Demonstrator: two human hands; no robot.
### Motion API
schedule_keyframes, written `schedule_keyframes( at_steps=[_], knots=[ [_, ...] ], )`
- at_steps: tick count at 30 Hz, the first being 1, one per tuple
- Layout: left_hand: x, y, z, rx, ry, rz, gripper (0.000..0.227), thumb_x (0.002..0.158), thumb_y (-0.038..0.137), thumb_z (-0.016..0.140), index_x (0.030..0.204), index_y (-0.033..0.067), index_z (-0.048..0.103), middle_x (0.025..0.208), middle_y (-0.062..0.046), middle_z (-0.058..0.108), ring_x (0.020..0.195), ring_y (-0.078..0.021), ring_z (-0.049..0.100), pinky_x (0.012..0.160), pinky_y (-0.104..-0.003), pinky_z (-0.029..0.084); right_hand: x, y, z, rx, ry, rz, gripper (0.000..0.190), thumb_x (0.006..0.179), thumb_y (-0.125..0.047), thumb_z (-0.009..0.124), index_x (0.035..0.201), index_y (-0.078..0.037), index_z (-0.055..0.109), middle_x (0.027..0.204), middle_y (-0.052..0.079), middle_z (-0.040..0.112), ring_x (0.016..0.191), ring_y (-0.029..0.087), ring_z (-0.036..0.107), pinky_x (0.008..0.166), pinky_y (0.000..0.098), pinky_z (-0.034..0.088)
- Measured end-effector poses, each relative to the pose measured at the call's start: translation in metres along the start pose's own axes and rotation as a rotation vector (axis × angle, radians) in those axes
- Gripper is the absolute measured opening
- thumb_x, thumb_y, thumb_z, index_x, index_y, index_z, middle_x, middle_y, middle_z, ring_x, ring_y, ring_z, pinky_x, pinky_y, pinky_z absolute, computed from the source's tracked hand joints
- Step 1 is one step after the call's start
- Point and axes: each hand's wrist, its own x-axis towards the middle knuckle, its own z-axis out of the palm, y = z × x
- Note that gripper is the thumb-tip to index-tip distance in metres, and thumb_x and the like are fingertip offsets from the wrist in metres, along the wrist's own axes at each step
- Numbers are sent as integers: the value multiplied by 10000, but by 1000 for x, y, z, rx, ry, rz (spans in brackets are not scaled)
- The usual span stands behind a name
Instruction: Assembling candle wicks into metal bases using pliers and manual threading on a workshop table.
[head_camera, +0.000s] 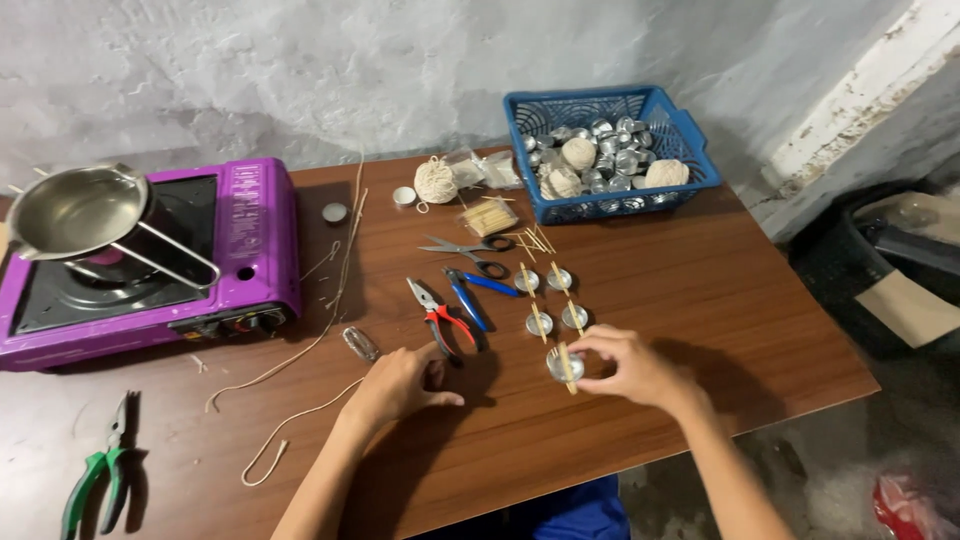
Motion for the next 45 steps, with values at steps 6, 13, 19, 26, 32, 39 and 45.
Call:
schedule_keyframes(
  at_steps=[6,13,19,26,32,39,45],
  knots=[
    [9,-13,14,-38,78,30,462,765,534,807,895,177,544,784,-41,766,842,-363,759,799,-499,587,-18,16,-36,-25,-53,185,369,687,-238,885,1028,-142,781,941,-21,758,735,156,594,705,331,535],
    [25,-33,37,5,149,30,442,783,580,780,861,237,511,717,20,741,769,-309,759,748,-450,587,-13,39,-27,1,-81,162,366,685,-236,888,1030,-156,794,953,-36,754,773,156,590,682,289,531],
    [28,-34,40,31,183,27,397,795,538,768,850,242,510,714,19,716,769,-300,751,725,-446,578,-7,40,-26,1,-88,125,392,682,-224,897,1051,-137,798,936,-10,755,755,166,553,711,321,527],
    [29,-36,41,37,174,24,392,790,533,765,855,251,501,734,11,720,779,-311,749,729,-448,573,-8,52,-19,14,-80,136,416,680,-243,910,1070,-151,796,905,-26,737,751,151,533,746,297,516],
    [28,-34,45,27,242,51,388,776,508,778,836,249,496,695,1,699,743,-319,743,700,-446,571,-10,45,-26,40,-90,156,516,661,-240,926,1143,-150,766,908,-1,730,741,157,553,726,308,513],
    [38,-36,69,-26,544,207,415,855,394,789,751,203,436,581,25,594,487,-283,534,482,-395,413,17,29,-74,14,-102,497,367,876,-172,766,1239,-153,716,1009,-4,725,785,81,638,744,201,573],
    [48,-38,76,120,715,346,379,901,308,716,693,205,416,501,28,540,392,-245,511,369,-391,395,97,63,-132,-193,263,306,225,932,-157,687,1142,-86,727,995,46,749,813,140,670,777,279,586]
  ],
)
